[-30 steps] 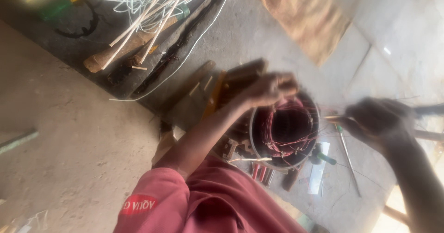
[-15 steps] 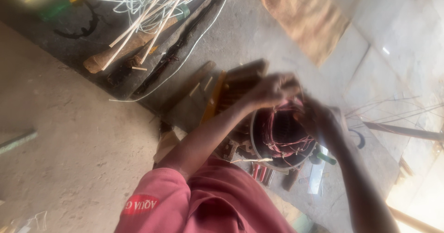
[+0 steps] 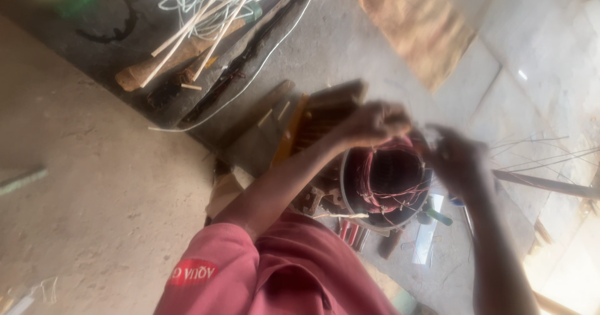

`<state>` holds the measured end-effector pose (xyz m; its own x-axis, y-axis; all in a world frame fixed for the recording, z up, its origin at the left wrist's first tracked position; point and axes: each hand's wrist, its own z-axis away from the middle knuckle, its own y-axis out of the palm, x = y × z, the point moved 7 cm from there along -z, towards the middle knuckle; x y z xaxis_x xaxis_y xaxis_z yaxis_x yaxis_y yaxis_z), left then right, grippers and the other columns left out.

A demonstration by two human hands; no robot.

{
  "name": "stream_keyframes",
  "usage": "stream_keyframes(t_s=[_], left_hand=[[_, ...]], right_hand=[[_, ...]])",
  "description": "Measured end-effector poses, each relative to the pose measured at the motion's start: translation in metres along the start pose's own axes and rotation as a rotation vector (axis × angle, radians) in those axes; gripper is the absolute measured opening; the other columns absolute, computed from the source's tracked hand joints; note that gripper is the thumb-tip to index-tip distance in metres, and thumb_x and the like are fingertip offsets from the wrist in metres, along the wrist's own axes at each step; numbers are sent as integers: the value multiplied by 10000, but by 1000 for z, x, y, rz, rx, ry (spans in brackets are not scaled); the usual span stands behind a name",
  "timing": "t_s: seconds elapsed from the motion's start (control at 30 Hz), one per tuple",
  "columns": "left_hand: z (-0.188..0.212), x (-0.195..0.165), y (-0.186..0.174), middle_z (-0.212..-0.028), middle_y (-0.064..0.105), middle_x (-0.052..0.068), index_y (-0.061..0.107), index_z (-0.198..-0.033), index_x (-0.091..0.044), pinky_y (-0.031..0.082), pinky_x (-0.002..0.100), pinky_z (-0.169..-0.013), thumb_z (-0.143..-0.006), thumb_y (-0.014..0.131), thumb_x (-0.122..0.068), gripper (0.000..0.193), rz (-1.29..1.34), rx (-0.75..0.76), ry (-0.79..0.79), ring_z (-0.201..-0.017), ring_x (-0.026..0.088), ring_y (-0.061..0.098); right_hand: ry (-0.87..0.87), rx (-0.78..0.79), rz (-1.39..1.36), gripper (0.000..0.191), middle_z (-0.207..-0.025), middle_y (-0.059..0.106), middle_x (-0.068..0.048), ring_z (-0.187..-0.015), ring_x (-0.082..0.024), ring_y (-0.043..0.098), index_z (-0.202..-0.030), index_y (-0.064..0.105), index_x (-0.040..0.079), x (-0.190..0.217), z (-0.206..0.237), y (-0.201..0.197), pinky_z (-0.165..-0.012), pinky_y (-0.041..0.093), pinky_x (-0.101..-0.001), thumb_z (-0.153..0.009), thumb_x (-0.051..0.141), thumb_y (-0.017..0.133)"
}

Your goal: The person works on an electric motor stator on a workbench, pulling and arranging red copper winding wires from the coil slots and using pliers to grip and cut the wire ends. They handle loose wire strands and small tools around the stator throughout the clip.

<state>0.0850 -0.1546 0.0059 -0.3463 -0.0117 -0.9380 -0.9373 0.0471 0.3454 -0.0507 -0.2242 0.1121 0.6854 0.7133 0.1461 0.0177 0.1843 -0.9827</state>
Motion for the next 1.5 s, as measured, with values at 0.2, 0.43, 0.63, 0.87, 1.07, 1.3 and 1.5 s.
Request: stream_keyframes(t_s=[0.2, 0.43, 0.63, 0.87, 1.07, 1.3, 1.5], left_hand=[[5, -10, -1, -833, 713, 110, 651, -990, -46, 588, 273, -540, -1000, 586, -127, 104, 19, -14, -12, -669, 156, 665], [2, 0, -3, -810, 663, 82, 649, -1028, -55, 563, 257, -514, -1014, 572, -148, 121, -73, -58, 5, -641, 142, 619], [-1, 5, -3, -826, 674, 91, 639, -1016, -48, 570, 276, -451, -1004, 585, -127, 97, 37, -69, 93, -655, 145, 686], [-4, 11, -5, -860, 677, 99, 637, -1015, -47, 610, 271, -520, -1025, 585, -114, 86, 107, -49, 171, -724, 146, 728], [-17, 30, -8, -847, 679, 79, 651, -1056, -89, 536, 239, -518, -1031, 578, -116, 81, 116, 88, 88, -626, 119, 594], [-26, 36, -7, -865, 682, 59, 681, -1047, -66, 545, 256, -572, -1013, 613, -49, 78, 284, 237, 129, -665, 102, 603], [-25, 33, -8, -910, 739, 69, 684, -1037, -56, 552, 257, -620, -1022, 633, -56, 54, 314, 295, 141, -698, 106, 627]], right_hand=[[111, -2, -1129, 313, -675, 547, 47, -508, -18, 485, -1403, 512, 111, -28, 14, 6, -383, 401, -162, -1093, 148, 516], [337, 119, -1660, 499, -1057, 668, -152, -657, -101, 602, -1493, 363, 190, 9, 36, 43, -480, 501, -211, -1034, 53, 502], [411, -72, -1582, 487, -1171, 695, -165, -654, -67, 560, -1487, 387, 169, 30, 33, 40, -482, 469, -201, -1040, 58, 545], [414, -23, -1392, 264, -892, 600, -40, -588, -64, 484, -1299, 562, 78, 37, 37, 41, -449, 405, -202, -1120, 229, 441], [238, 234, -1436, 340, -874, 589, -28, -635, -66, 521, -1359, 566, 83, 29, 28, 57, -484, 427, -213, -1022, 114, 601], [320, 72, -1060, 262, -802, 615, -49, -550, -71, 503, -1221, 613, 68, 0, 13, 61, -416, 387, -218, -972, 98, 688], [90, 116, -1294, 256, -913, 698, -74, -555, -55, 531, -1218, 647, 41, 16, -2, 58, -405, 408, -196, -971, 86, 693]])
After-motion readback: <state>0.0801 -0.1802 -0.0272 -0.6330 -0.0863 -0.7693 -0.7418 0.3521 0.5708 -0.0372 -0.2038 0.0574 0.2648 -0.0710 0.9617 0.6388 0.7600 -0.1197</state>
